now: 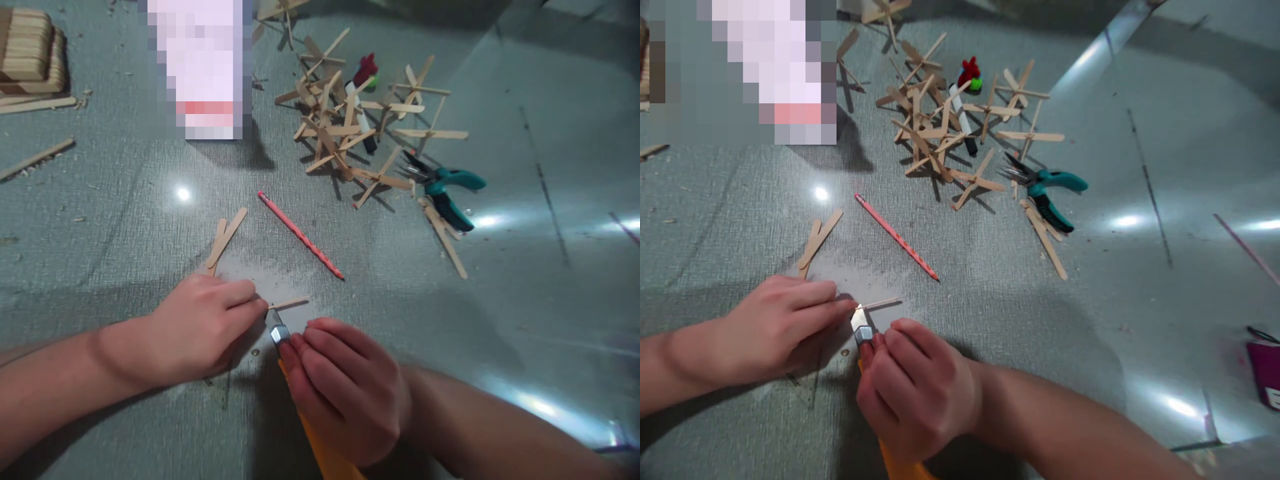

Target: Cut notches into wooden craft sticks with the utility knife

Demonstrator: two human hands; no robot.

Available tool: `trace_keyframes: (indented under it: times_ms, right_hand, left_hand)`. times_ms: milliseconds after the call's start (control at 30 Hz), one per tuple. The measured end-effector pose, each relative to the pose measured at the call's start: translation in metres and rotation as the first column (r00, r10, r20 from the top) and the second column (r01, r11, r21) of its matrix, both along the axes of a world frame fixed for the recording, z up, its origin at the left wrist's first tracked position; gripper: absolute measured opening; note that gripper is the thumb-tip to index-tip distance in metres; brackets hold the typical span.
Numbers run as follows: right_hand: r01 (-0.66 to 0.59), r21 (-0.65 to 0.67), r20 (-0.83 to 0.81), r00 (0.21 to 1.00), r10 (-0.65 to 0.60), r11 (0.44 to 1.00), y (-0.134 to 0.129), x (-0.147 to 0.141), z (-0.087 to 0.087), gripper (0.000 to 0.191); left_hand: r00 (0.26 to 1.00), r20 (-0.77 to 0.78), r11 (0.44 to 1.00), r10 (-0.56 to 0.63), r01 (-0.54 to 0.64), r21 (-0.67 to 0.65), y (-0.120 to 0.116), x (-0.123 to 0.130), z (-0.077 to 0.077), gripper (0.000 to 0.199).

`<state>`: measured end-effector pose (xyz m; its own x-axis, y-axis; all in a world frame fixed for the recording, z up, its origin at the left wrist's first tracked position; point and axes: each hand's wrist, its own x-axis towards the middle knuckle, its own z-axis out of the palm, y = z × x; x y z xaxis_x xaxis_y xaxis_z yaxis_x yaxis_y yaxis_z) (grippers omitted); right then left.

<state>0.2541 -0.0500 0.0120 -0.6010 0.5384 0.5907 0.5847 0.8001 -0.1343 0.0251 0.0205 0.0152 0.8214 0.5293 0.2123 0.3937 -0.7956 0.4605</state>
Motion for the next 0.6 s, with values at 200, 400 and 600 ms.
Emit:
trace_keyframes:
  times_ms: [200, 400, 600]
  right_hand:
    - [-0.037, 0.000, -0.034, 0.999, 0.037, 0.999, 0.005, 0.002, 0.001, 0.023]
    - [-0.115, 0.006, -0.071, 0.991, 0.115, 0.993, 0.009, 0.008, 0.001, 0.024]
    - [0.013, -0.012, -0.075, 0.997, -0.013, 1.000, 0.000, 0.002, 0.001, 0.026]
  left_hand:
    - [0.999, -0.003, 0.998, -0.034, 0.034, 0.045, 0.004, -0.001, 0.002, 0.020]
    - [0.993, 0.061, 0.995, -0.098, 0.096, 0.037, 0.013, -0.004, 0.001, 0.019]
    - [0.997, 0.065, 0.997, -0.037, 0.033, 0.064, 0.002, -0.002, 0.003, 0.023]
